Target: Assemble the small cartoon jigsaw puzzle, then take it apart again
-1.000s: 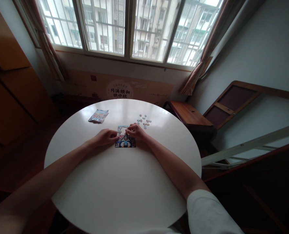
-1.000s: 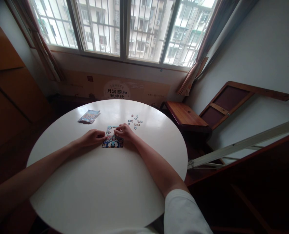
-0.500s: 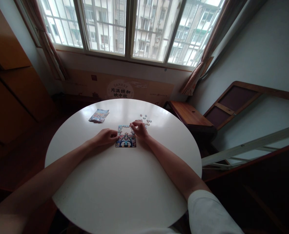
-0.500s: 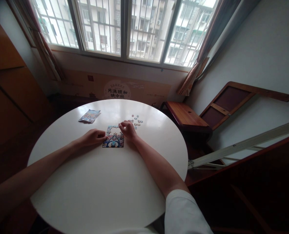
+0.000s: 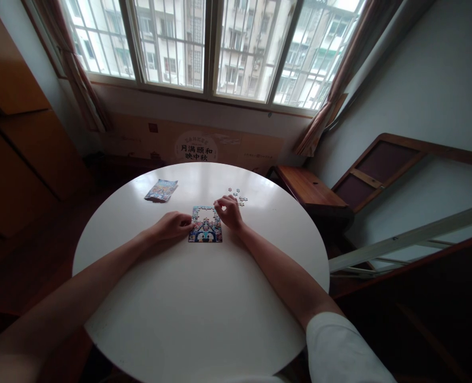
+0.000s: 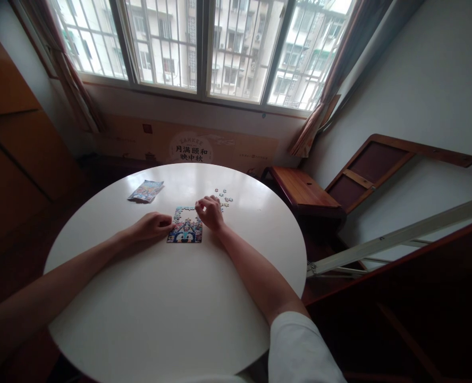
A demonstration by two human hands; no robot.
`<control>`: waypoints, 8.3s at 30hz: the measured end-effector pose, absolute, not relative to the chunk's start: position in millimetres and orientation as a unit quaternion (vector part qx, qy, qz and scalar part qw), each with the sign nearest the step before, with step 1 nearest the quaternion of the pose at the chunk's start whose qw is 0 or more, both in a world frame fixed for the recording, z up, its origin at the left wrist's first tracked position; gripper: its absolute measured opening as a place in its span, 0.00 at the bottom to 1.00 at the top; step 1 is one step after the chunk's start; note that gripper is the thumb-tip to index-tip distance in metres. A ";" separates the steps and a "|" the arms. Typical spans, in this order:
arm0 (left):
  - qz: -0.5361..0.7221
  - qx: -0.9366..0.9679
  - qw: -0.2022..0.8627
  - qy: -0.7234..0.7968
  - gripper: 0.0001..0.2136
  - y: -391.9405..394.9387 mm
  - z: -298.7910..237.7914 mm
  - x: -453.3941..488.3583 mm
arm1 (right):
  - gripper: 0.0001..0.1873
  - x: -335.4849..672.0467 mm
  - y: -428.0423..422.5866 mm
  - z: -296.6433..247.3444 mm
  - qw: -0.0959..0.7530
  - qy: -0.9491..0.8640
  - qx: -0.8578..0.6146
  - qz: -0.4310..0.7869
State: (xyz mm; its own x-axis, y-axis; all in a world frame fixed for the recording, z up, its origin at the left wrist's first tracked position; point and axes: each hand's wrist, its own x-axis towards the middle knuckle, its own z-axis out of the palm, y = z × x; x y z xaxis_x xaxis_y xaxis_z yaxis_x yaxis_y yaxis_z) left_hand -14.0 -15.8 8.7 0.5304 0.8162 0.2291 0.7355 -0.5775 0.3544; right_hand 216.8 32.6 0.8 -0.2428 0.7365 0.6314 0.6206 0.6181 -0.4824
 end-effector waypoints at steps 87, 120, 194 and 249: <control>0.196 0.867 0.110 0.444 0.19 -13.7 5.3 -16.1 | 0.28 302.3 85.9 -12.7 0.477 -0.541 -0.683 0.116; 0.198 0.870 0.114 0.437 0.19 -14.0 5.8 -16.4 | 0.22 300.1 84.9 -8.9 0.444 -0.555 -0.696 0.099; 0.181 0.873 0.098 0.443 0.21 -12.1 3.3 -15.5 | 0.14 291.8 77.1 -7.5 0.330 -0.647 -0.686 0.044; 0.194 0.869 0.120 0.440 0.20 -13.5 7.0 -14.6 | 0.15 285.4 71.7 -8.3 0.251 -0.771 -0.585 0.016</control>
State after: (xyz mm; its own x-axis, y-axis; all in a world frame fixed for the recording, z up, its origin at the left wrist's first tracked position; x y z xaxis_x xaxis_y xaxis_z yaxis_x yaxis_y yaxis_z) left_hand -14.6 -13.5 7.0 0.5384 0.8103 0.2314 0.7173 -0.5848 0.3787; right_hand 285.4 71.7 -8.3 -0.1894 0.9107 0.3671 0.8943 0.3144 -0.3185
